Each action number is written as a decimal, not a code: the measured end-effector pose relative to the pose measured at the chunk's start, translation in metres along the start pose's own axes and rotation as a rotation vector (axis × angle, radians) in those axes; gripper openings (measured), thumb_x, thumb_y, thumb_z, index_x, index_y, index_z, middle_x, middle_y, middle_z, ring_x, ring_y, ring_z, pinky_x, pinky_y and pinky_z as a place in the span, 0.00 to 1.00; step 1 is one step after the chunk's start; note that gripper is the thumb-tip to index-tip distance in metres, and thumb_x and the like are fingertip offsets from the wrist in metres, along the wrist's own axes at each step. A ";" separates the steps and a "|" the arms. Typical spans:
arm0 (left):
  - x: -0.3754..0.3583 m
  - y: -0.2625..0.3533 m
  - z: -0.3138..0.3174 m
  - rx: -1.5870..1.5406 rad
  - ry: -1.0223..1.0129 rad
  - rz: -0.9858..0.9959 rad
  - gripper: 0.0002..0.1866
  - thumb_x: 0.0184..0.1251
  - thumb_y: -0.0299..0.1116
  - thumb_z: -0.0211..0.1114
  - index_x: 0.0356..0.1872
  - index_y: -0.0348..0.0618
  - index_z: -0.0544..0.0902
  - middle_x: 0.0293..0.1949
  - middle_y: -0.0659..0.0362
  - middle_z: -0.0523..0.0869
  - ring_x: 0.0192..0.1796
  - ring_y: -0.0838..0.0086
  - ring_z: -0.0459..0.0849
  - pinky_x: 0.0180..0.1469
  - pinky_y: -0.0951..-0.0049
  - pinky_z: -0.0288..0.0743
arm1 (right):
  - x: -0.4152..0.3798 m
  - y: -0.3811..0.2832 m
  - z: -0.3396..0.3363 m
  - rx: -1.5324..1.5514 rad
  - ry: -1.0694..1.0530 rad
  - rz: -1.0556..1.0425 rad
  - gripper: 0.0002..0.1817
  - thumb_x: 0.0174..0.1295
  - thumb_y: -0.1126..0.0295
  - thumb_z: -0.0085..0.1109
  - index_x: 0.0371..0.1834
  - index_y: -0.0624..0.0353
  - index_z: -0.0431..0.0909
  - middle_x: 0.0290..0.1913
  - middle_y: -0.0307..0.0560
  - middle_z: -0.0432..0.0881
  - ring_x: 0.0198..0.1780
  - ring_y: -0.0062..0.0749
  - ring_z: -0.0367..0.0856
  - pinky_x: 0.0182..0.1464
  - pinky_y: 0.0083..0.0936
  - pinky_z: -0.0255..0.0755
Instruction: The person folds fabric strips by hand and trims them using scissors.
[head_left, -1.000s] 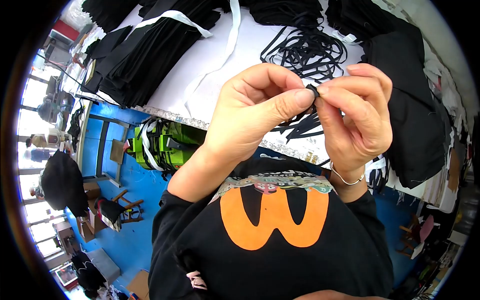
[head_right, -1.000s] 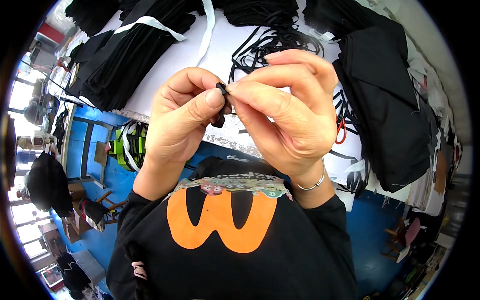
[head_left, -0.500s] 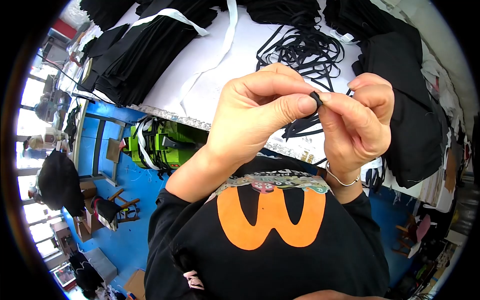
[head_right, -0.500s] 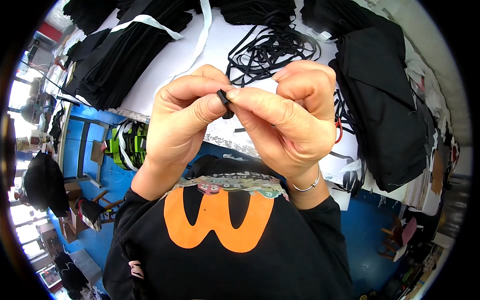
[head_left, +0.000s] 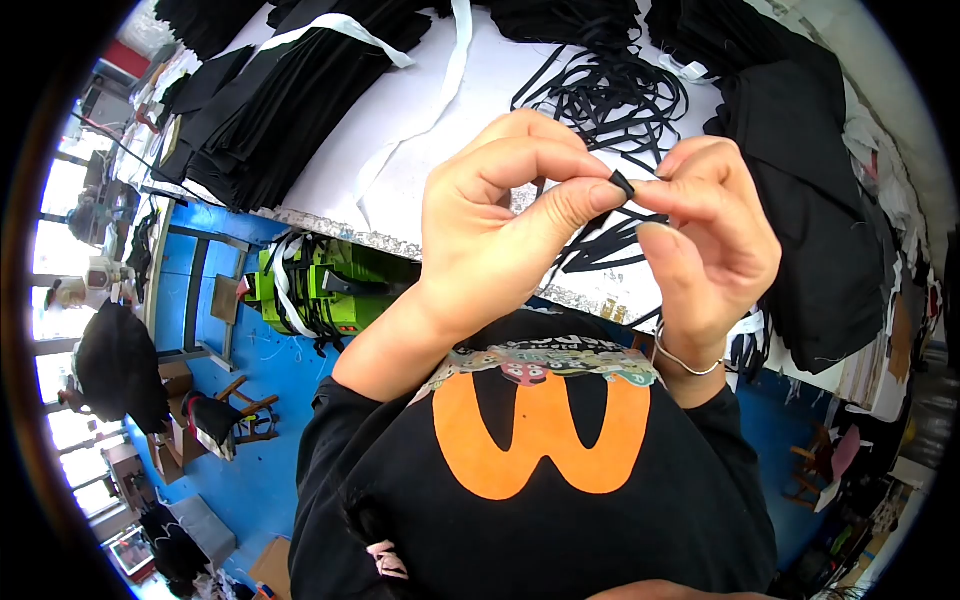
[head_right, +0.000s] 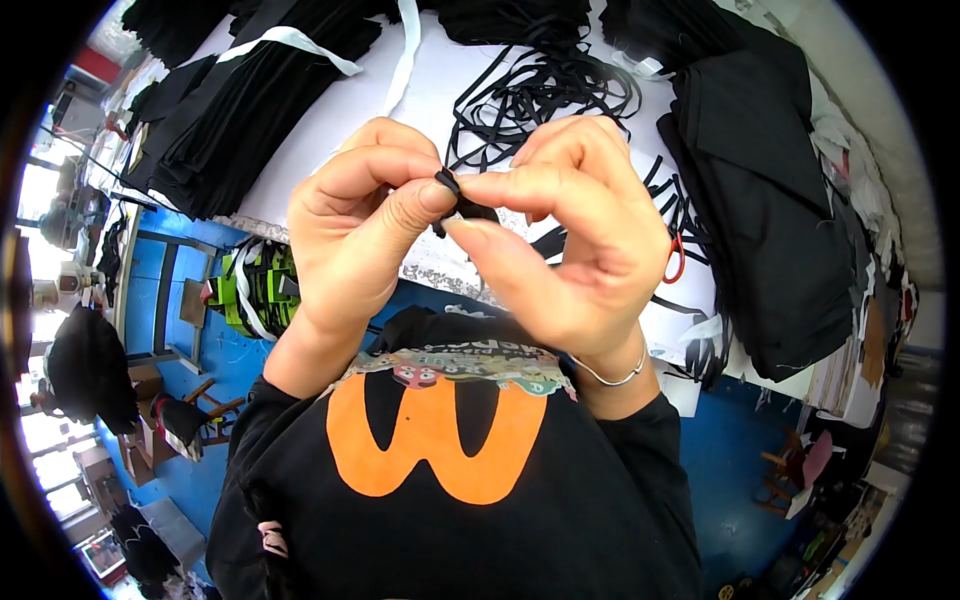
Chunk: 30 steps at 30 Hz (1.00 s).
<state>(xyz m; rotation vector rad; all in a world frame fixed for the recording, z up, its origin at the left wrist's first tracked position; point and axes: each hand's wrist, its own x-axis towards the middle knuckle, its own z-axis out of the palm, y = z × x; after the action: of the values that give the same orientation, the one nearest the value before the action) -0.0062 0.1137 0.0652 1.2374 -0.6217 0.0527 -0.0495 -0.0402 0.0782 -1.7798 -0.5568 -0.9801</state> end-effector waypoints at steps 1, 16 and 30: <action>0.001 -0.001 -0.001 -0.002 -0.002 -0.004 0.04 0.52 0.23 0.72 0.28 0.38 0.84 0.31 0.61 0.82 0.34 0.76 0.78 0.38 0.79 0.71 | 0.001 -0.002 0.000 0.057 -0.019 0.086 0.12 0.40 0.80 0.71 0.31 0.60 0.85 0.25 0.38 0.73 0.31 0.24 0.70 0.30 0.16 0.62; 0.002 -0.023 0.004 0.044 -0.406 -0.086 0.15 0.72 0.40 0.54 0.47 0.38 0.77 0.34 0.57 0.82 0.37 0.70 0.79 0.42 0.72 0.72 | 0.022 -0.004 -0.012 0.149 -0.111 0.254 0.03 0.54 0.85 0.61 0.27 0.71 0.76 0.26 0.40 0.72 0.32 0.22 0.68 0.34 0.15 0.59; -0.033 -0.115 -0.050 0.109 -0.697 -0.351 0.22 0.73 0.44 0.52 0.56 0.34 0.74 0.46 0.52 0.81 0.52 0.73 0.77 0.56 0.71 0.69 | 0.076 0.007 -0.026 0.002 0.020 0.427 0.06 0.58 0.78 0.64 0.24 0.63 0.79 0.21 0.31 0.76 0.19 0.06 0.65 0.20 0.07 0.54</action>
<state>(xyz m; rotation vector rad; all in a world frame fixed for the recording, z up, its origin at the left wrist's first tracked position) 0.0289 0.1272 -0.0586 1.4560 -0.9950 -0.6699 -0.0111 -0.0711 0.1415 -1.7865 -0.1506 -0.6977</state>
